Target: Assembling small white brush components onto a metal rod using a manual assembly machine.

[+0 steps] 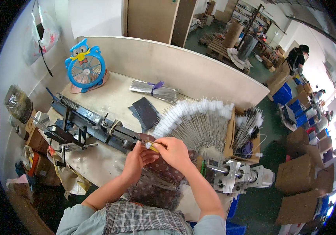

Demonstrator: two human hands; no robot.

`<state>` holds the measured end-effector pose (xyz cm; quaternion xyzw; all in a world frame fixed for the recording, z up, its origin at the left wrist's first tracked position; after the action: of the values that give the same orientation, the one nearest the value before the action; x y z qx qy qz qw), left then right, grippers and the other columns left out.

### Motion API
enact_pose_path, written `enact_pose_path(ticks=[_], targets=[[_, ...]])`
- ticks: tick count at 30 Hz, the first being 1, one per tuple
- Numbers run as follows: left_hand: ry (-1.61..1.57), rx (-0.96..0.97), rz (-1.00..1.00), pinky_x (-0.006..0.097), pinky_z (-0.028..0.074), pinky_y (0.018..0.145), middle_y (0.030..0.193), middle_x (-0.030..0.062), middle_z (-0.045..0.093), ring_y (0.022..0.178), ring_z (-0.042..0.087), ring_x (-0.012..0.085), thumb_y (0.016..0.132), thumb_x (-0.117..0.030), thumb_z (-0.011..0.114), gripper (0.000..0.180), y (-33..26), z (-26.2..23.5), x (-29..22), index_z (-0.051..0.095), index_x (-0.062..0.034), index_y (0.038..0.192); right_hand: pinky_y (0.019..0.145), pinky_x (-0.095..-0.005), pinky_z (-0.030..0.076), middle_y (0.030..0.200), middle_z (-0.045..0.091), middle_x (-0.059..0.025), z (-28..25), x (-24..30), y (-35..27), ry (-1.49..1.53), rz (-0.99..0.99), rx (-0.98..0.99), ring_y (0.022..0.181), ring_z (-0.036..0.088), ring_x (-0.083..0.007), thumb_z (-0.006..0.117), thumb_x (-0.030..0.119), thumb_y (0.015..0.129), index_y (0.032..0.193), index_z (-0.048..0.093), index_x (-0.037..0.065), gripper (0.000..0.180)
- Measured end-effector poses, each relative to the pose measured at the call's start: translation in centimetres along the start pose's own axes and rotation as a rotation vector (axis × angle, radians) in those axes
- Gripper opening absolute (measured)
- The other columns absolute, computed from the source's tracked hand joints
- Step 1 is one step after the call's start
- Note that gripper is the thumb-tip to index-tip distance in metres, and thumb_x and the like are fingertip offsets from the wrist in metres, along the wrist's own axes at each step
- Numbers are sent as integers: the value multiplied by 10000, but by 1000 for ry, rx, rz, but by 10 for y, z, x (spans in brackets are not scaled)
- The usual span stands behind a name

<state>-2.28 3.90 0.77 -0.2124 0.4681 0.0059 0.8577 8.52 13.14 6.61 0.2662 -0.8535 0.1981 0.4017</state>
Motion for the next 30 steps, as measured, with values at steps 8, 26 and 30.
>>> enact_pose_path(ticks=[8,26,30], targets=[[-419,-97,125,365,457,868,997,66,618,929,606,201,984,-366,384,358,-1,5,7,543,-53,1048,764,-368,466,929,619,-1,25,31,-18,-432,-464,-457,934,554,-218,726,207,686,944,656,92,291],[-336,-174,197,285,472,761,912,51,608,826,595,120,893,-78,556,43,-4,18,4,552,-39,911,781,-360,443,952,617,13,0,6,-36,-412,-606,-497,961,548,-209,731,161,691,928,699,146,240],[-336,-169,201,280,464,746,874,34,591,781,576,112,891,-85,555,48,-6,17,1,550,-38,900,792,-364,446,972,626,-7,5,16,-38,-378,-587,-501,960,559,-220,741,162,685,945,696,116,267]])
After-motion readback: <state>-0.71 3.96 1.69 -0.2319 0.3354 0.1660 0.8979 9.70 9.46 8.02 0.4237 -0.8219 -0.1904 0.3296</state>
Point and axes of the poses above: each hand's wrist, its own y-axis towards the middle knuckle, its own z-axis out of the palm, x = y × z, the point moved 4 cm from there along y, towards the middle knuckle
